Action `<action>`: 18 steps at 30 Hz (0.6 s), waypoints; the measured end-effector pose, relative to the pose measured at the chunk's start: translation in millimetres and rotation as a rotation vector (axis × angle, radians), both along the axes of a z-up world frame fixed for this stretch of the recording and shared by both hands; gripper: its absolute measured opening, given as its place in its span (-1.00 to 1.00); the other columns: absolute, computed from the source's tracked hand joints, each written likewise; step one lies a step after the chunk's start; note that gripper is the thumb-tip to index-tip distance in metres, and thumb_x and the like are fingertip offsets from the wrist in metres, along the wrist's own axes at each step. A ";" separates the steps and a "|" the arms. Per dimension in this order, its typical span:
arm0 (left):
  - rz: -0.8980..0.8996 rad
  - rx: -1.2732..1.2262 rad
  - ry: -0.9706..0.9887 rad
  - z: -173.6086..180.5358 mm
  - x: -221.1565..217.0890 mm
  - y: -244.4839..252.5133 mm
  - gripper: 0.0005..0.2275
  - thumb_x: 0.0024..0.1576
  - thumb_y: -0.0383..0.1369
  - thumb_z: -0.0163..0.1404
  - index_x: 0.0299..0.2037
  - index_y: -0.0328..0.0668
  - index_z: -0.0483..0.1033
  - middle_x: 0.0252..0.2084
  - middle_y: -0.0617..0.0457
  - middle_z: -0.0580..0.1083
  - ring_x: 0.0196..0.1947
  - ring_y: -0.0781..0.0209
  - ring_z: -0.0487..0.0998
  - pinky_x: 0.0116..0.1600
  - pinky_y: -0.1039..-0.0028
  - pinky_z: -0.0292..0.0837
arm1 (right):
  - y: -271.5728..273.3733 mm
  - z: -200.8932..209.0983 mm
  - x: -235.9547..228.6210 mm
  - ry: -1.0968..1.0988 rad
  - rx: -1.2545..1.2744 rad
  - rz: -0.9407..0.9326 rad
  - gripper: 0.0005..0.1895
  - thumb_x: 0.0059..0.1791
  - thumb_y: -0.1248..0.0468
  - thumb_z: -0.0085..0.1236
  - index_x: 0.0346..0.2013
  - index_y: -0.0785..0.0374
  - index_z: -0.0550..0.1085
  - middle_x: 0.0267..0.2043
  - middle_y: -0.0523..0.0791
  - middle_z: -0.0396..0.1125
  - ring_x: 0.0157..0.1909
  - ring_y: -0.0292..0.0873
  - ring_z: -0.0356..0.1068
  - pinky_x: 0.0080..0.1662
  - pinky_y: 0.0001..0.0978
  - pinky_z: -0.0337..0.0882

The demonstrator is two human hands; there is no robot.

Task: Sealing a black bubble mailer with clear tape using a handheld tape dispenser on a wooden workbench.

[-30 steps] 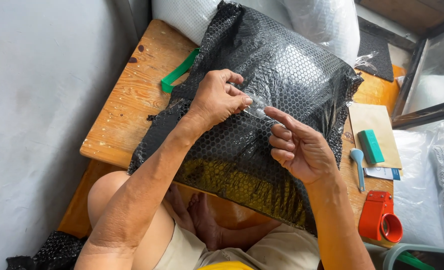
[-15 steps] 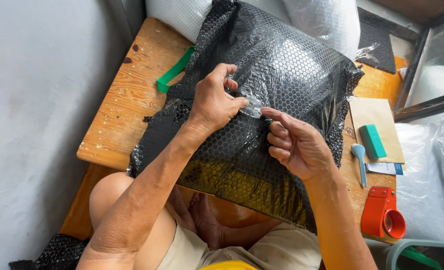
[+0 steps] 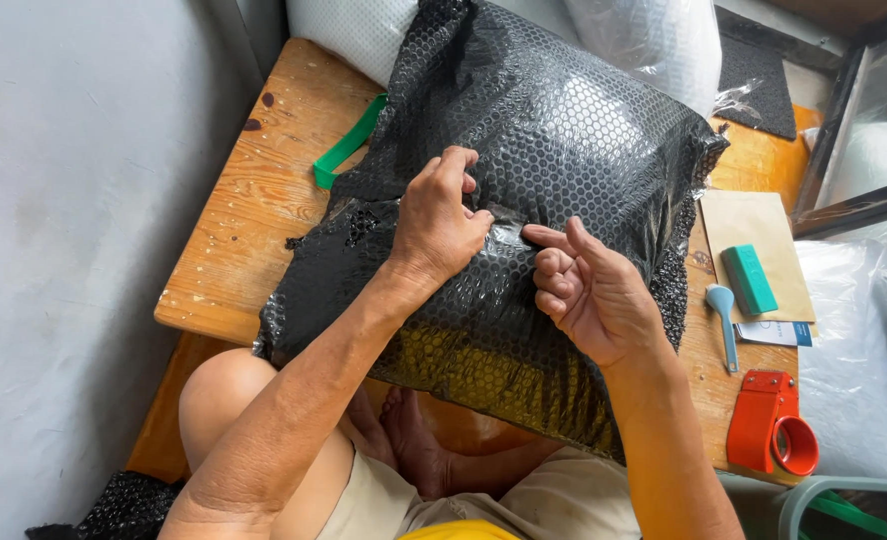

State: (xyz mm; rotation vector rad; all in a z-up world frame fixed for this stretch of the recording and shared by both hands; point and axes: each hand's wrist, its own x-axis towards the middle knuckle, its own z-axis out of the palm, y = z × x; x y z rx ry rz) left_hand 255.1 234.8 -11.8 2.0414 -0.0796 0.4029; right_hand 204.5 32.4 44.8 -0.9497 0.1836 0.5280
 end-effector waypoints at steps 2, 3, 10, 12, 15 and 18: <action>0.013 0.006 -0.010 -1.5 -1.7 -0.8 -0.46 -0.14 -0.57 0.29 0.09 -0.23 0.41 -0.22 -0.05 0.49 -0.51 0.07 0.68 -0.27 0.25 0.66 | -3.6 -5.6 -2.7 -0.114 -0.138 -0.148 -0.39 0.16 0.04 0.03 0.24 0.58 0.29 -0.40 0.01 0.40 -0.55 -0.32 0.32 -0.51 -0.41 0.40; 0.014 0.008 -0.010 2.3 -4.4 0.1 -0.46 -0.14 -0.57 0.29 0.09 -0.23 0.41 -0.22 -0.05 0.49 -0.51 0.07 0.68 -0.27 0.25 0.66 | 0.5 0.9 -8.7 -0.114 -0.137 -0.148 -0.39 0.16 0.04 0.03 0.24 0.58 0.29 -0.40 0.01 0.40 -0.55 -0.32 0.32 -0.51 -0.41 0.40; 0.056 -0.148 -0.070 12.8 -12.0 7.7 -0.57 -0.07 -0.50 0.34 0.00 -0.31 0.48 -0.27 -0.11 0.48 -0.44 -0.04 0.69 -0.36 0.37 0.67 | 28.9 -5.8 -12.4 -1.494 -1.505 -0.012 -0.29 0.16 -0.03 -0.14 0.48 0.37 0.14 0.40 0.13 0.04 0.40 0.17 0.04 0.28 0.14 -0.03; 0.089 -0.134 -0.093 9.7 -13.6 13.1 -0.63 -0.03 -0.49 0.31 -0.03 -0.28 0.50 -0.29 -0.07 0.48 -0.45 0.01 0.69 -0.38 0.40 0.66 | 34.1 -14.5 -9.4 -1.633 -1.697 0.153 -0.11 0.11 -0.31 -0.21 0.49 0.32 0.19 0.63 0.05 -0.18 0.62 0.12 -0.28 0.45 0.22 -0.52; 0.127 -0.015 -0.124 1.3 -18.8 20.2 -0.66 0.01 -0.45 0.30 -0.02 -0.24 0.51 -0.27 0.00 0.45 -0.41 0.09 0.67 -0.35 0.45 0.67 | 33.4 -18.9 -7.8 -1.590 -1.759 0.298 0.02 0.03 -0.45 -0.29 0.46 0.32 0.22 0.55 0.10 0.04 0.56 0.16 -0.06 0.39 0.46 -0.54; 0.122 -0.013 -0.068 -6.7 -22.3 23.9 -0.65 0.02 -0.42 0.29 0.00 -0.23 0.53 -0.24 0.00 0.46 -0.37 0.13 0.66 -0.28 0.39 0.65 | 32.1 -14.4 1.8 -1.444 -1.655 0.347 -0.13 0.10 -0.34 -0.34 0.46 0.26 0.21 0.55 0.03 0.02 0.55 0.11 -0.06 0.40 0.44 -0.48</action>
